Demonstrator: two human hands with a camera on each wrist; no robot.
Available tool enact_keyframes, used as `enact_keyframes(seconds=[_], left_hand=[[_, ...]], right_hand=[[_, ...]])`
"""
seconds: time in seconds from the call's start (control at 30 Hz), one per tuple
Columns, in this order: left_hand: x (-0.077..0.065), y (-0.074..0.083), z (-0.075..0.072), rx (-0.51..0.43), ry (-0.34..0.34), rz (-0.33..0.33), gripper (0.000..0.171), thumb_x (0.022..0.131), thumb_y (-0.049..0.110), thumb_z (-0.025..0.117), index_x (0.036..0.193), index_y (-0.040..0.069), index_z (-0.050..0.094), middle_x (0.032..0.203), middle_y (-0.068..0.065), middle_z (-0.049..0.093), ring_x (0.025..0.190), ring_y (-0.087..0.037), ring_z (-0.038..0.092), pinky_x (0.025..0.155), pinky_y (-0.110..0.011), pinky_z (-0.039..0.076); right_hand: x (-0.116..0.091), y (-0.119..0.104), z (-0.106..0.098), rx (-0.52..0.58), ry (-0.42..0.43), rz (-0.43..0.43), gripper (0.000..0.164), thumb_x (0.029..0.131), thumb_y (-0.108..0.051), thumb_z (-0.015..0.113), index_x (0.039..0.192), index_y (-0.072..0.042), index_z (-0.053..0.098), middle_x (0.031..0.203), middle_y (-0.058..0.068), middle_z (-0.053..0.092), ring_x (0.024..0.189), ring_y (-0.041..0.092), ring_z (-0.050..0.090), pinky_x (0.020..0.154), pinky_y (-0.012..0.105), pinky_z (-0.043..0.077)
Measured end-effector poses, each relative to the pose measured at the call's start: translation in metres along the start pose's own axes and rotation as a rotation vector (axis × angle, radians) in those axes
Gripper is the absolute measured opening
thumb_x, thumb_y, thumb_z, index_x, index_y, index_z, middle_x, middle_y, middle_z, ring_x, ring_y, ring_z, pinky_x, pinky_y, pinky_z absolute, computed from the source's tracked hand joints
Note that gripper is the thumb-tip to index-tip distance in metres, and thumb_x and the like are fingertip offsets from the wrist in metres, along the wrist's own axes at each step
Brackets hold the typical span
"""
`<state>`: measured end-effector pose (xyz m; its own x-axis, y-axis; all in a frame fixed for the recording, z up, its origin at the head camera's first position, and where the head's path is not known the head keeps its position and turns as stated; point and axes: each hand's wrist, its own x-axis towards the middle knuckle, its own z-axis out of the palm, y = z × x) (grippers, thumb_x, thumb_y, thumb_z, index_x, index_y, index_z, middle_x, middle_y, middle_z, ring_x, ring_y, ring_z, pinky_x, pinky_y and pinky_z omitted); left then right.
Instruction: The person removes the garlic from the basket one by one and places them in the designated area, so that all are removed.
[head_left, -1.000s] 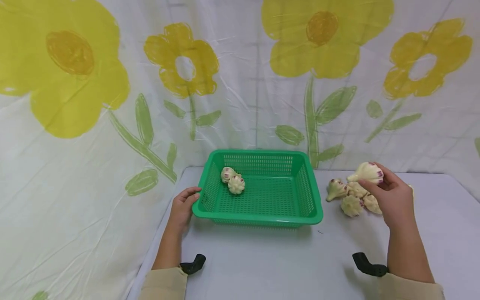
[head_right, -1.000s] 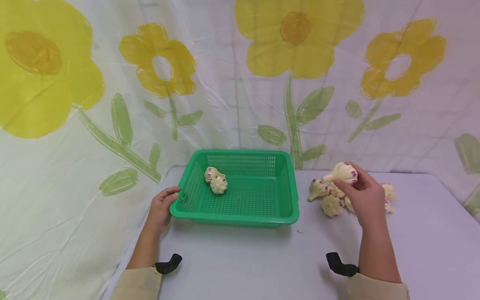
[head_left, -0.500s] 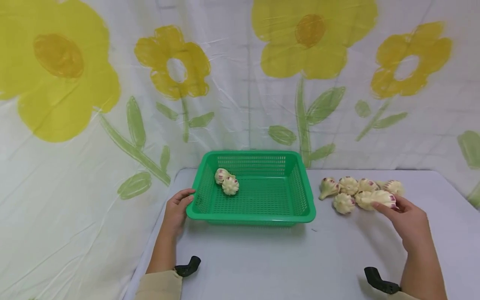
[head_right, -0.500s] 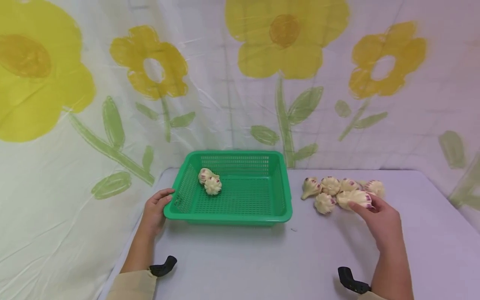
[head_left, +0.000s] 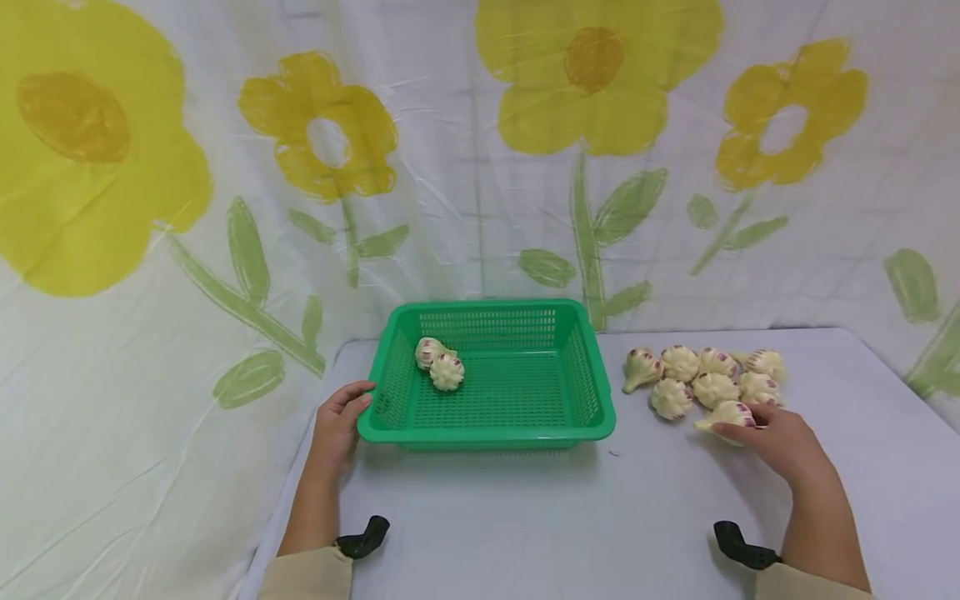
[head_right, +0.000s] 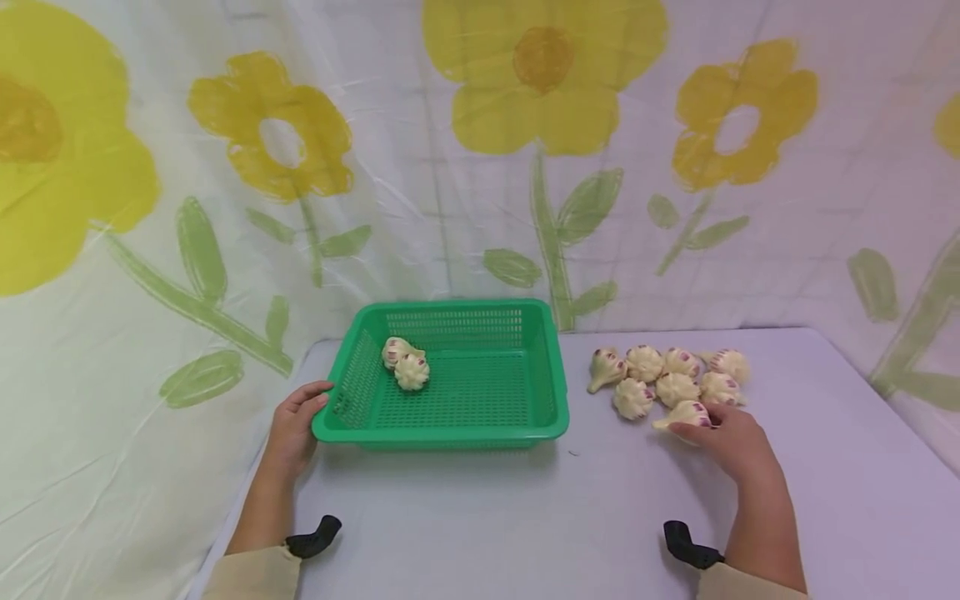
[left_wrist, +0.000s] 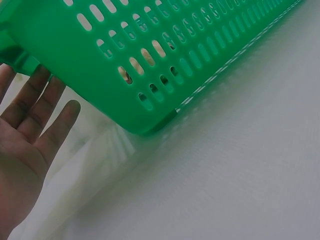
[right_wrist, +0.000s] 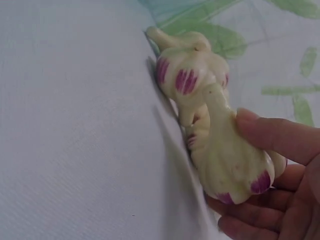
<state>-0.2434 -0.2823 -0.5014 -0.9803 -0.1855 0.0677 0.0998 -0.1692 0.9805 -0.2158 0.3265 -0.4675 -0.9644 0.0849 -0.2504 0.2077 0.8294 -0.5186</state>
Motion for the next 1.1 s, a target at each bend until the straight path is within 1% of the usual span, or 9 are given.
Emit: enact_keyframes(seconds=[0.17, 0.27, 0.43, 0.5, 0.6, 0.67, 0.9, 1.0, 1.1], left_hand=[[0.003, 0.001, 0.001, -0.004, -0.019, 0.007, 0.020, 0.096, 0.006, 0.060, 0.096, 0.021, 0.073, 0.095, 0.009, 0.068, 0.073, -0.002, 0.061, 0.061, -0.017, 0.051], [0.004, 0.001, 0.001, -0.005, -0.018, 0.006, 0.020, 0.096, 0.006, 0.060, 0.096, 0.022, 0.073, 0.094, 0.008, 0.069, 0.072, -0.003, 0.062, 0.061, -0.017, 0.052], [0.004, 0.000, 0.002, -0.015, -0.020, 0.011, 0.021, 0.097, 0.006, 0.059, 0.096, 0.021, 0.073, 0.094, 0.008, 0.069, 0.073, -0.003, 0.062, 0.061, -0.017, 0.052], [0.005, 0.001, 0.002, -0.017, -0.019, 0.012, 0.021, 0.096, 0.005, 0.059, 0.096, 0.021, 0.073, 0.094, 0.008, 0.069, 0.074, -0.003, 0.062, 0.062, -0.017, 0.052], [0.004, 0.001, 0.003, -0.019, -0.016, 0.008, 0.022, 0.096, 0.005, 0.059, 0.095, 0.022, 0.073, 0.095, 0.009, 0.069, 0.074, -0.003, 0.062, 0.062, -0.017, 0.052], [0.003, 0.001, 0.002, -0.019, -0.017, 0.005, 0.023, 0.096, 0.005, 0.058, 0.095, 0.023, 0.073, 0.095, 0.009, 0.068, 0.075, -0.003, 0.062, 0.062, -0.017, 0.052], [0.001, 0.001, 0.000, -0.024, -0.012, 0.005, 0.024, 0.096, 0.004, 0.058, 0.094, 0.022, 0.073, 0.094, 0.009, 0.068, 0.075, -0.003, 0.062, 0.062, -0.017, 0.052], [0.001, 0.001, 0.000, -0.029, -0.012, 0.006, 0.024, 0.096, 0.004, 0.058, 0.094, 0.022, 0.073, 0.093, 0.009, 0.069, 0.073, -0.003, 0.062, 0.061, -0.017, 0.052], [0.001, 0.002, 0.000, -0.033, -0.005, 0.004, 0.024, 0.096, 0.003, 0.058, 0.093, 0.022, 0.073, 0.092, 0.009, 0.069, 0.072, -0.002, 0.063, 0.061, -0.017, 0.052]], right_hand=[[0.002, -0.002, 0.003, -0.002, -0.016, 0.011, 0.102, 0.088, -0.063, 0.059, 0.146, 0.014, 0.026, 0.141, 0.045, 0.032, 0.125, 0.061, 0.034, 0.094, 0.068, 0.039], [0.004, -0.003, 0.005, 0.016, -0.023, 0.033, 0.105, 0.087, -0.065, 0.059, 0.147, 0.013, 0.023, 0.142, 0.045, 0.029, 0.126, 0.062, 0.032, 0.095, 0.068, 0.038], [0.006, -0.004, 0.007, 0.022, -0.020, 0.067, 0.109, 0.086, -0.068, 0.059, 0.147, 0.014, 0.022, 0.142, 0.046, 0.028, 0.125, 0.061, 0.034, 0.095, 0.068, 0.038], [0.006, -0.005, 0.008, 0.014, -0.005, 0.060, 0.107, 0.085, -0.068, 0.060, 0.145, 0.014, 0.027, 0.140, 0.045, 0.033, 0.122, 0.059, 0.038, 0.093, 0.066, 0.040], [0.007, -0.005, 0.010, 0.008, 0.021, 0.041, 0.101, 0.085, -0.066, 0.062, 0.140, 0.014, 0.037, 0.134, 0.043, 0.041, 0.114, 0.054, 0.046, 0.086, 0.061, 0.045], [0.007, -0.007, 0.011, 0.003, 0.033, 0.039, 0.098, 0.085, -0.065, 0.063, 0.139, 0.014, 0.040, 0.133, 0.042, 0.044, 0.113, 0.053, 0.048, 0.085, 0.059, 0.045], [0.008, -0.014, 0.015, 0.025, 0.048, 0.039, 0.087, 0.084, -0.061, 0.067, 0.131, 0.010, 0.051, 0.121, 0.036, 0.054, 0.097, 0.042, 0.052, 0.075, 0.050, 0.046], [0.007, -0.016, 0.015, 0.015, 0.036, 0.042, 0.091, 0.085, -0.061, 0.066, 0.135, 0.012, 0.047, 0.127, 0.038, 0.050, 0.104, 0.048, 0.052, 0.080, 0.055, 0.046], [0.006, -0.017, 0.014, 0.006, 0.019, 0.042, 0.098, 0.085, -0.063, 0.063, 0.141, 0.013, 0.038, 0.137, 0.042, 0.041, 0.116, 0.056, 0.045, 0.089, 0.063, 0.043]])
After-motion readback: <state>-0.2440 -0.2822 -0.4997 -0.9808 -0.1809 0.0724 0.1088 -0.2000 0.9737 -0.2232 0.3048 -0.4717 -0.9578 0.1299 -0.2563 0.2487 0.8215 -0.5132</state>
